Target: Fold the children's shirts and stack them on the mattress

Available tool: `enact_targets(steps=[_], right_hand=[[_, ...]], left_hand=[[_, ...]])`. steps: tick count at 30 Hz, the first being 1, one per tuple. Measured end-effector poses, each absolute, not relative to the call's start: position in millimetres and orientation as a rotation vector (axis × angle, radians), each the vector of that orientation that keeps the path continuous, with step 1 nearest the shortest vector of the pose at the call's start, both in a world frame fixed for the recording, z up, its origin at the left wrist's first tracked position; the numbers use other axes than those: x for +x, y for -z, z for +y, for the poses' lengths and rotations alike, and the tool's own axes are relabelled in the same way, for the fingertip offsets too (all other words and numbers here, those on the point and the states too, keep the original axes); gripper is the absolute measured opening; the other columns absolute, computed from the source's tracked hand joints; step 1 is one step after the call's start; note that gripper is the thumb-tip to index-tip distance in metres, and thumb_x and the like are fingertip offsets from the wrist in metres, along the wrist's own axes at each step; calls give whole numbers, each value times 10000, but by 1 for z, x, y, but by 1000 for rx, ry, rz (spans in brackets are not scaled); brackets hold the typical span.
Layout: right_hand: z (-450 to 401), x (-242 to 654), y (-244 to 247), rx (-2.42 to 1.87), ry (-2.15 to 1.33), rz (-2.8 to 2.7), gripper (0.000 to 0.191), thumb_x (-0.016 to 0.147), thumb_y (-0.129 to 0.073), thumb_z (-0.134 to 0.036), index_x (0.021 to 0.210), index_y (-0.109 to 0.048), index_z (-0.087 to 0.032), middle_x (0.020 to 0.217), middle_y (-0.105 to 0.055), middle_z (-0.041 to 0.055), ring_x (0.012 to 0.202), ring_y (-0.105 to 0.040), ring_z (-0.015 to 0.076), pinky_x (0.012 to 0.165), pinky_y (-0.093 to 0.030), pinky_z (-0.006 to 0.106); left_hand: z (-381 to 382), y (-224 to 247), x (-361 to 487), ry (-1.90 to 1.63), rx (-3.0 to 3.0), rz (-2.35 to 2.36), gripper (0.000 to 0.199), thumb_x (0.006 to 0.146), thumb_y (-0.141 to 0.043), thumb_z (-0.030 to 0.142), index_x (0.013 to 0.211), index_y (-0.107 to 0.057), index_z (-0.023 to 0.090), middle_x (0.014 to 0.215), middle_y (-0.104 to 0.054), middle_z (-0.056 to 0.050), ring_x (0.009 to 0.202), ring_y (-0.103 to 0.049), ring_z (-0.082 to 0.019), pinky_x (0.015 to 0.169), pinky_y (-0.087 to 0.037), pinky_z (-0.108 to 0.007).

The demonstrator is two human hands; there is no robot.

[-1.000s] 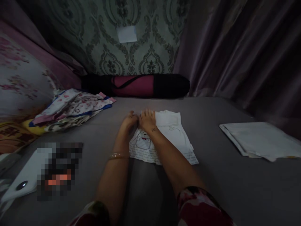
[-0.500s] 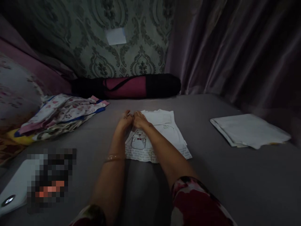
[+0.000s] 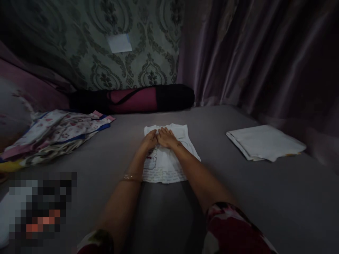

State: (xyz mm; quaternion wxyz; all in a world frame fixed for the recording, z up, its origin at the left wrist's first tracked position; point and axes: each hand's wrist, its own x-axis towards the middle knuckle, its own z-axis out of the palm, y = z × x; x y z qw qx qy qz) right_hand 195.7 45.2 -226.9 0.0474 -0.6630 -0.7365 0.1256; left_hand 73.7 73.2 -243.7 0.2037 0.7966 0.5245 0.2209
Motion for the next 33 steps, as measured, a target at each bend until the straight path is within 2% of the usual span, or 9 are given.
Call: enact_targets(steps=[4,9,12,18,23,26,29,31,33], right_hand=[[40,210,227,-2113,-270,-2107,621,980,-158,-365,1514,-227,-57,1592,-182,113,1470,-89,245,1180,-57,425],[35,217,233,-2150,-269,-2110,614,979,-170,-368,1515,-239,-77,1589,-198,106,1464,-125,247,1178,-66,432],[36,228,229,-2094,-381,-2127,638,982,-134,-401,1515,-230,-61,1592,-184,116,1465,-126,246,1177,-98,412],[32,254,240,-2219,-96,-1918,621,966,-207,-340,1467,-296,16,1549,-276,189,1446,-184,278,1171,-133,407],[34,262,244,-2164,-292,-1899,620,968,-218,-352,1475,-289,-2,1566,-241,170,1456,-151,279,1178,-122,431],[29,271,237,-2068,-493,-1789,613,976,-200,-373,1489,-279,-46,1578,-222,137,1460,-160,223,1177,-161,371],[11,283,233,-2037,-549,-1657,616,952,-302,-343,1497,-243,-64,1537,-326,148,1389,-349,201,1099,-328,313],[-8,291,234,-2026,-555,-1598,589,905,-402,-274,1460,-321,-95,1416,-506,138,1233,-534,199,985,-438,287],[-30,298,234,-2039,-568,-1554,523,865,-464,-231,1373,-442,-110,1228,-648,120,1046,-641,201,848,-501,272]], left_hand=[[71,248,77,-551,2310,1586,425,938,-366,190,1326,-487,67,1426,-473,-193,1369,-387,-253,1126,-294,-378],[65,249,82,-376,2339,1715,569,981,-289,365,1424,-369,18,1524,-317,-212,1431,-259,-306,1163,-209,-435],[63,247,80,-380,2386,1754,581,981,-270,381,1413,-388,12,1507,-354,-203,1420,-283,-306,1157,-227,-423],[66,251,78,-448,2421,1857,645,981,-232,434,1418,-381,-16,1503,-359,-211,1429,-250,-323,1156,-228,-432],[65,259,77,-397,2398,1858,654,982,-211,449,1424,-371,-6,1508,-350,-209,1435,-232,-325,1157,-216,-437],[65,257,75,-469,2382,1795,641,978,-240,456,1409,-374,1,1509,-334,-232,1437,-220,-334,1152,-212,-453],[65,251,68,-538,2311,1713,639,964,-302,464,1399,-358,-2,1500,-328,-257,1429,-247,-323,1149,-221,-433],[60,246,57,-551,2267,1708,619,946,-365,451,1384,-362,13,1475,-363,-254,1403,-309,-309,1134,-261,-400],[51,241,41,-539,2252,1729,581,908,-457,436,1323,-419,31,1401,-443,-251,1336,-409,-314,1092,-327,-386]])
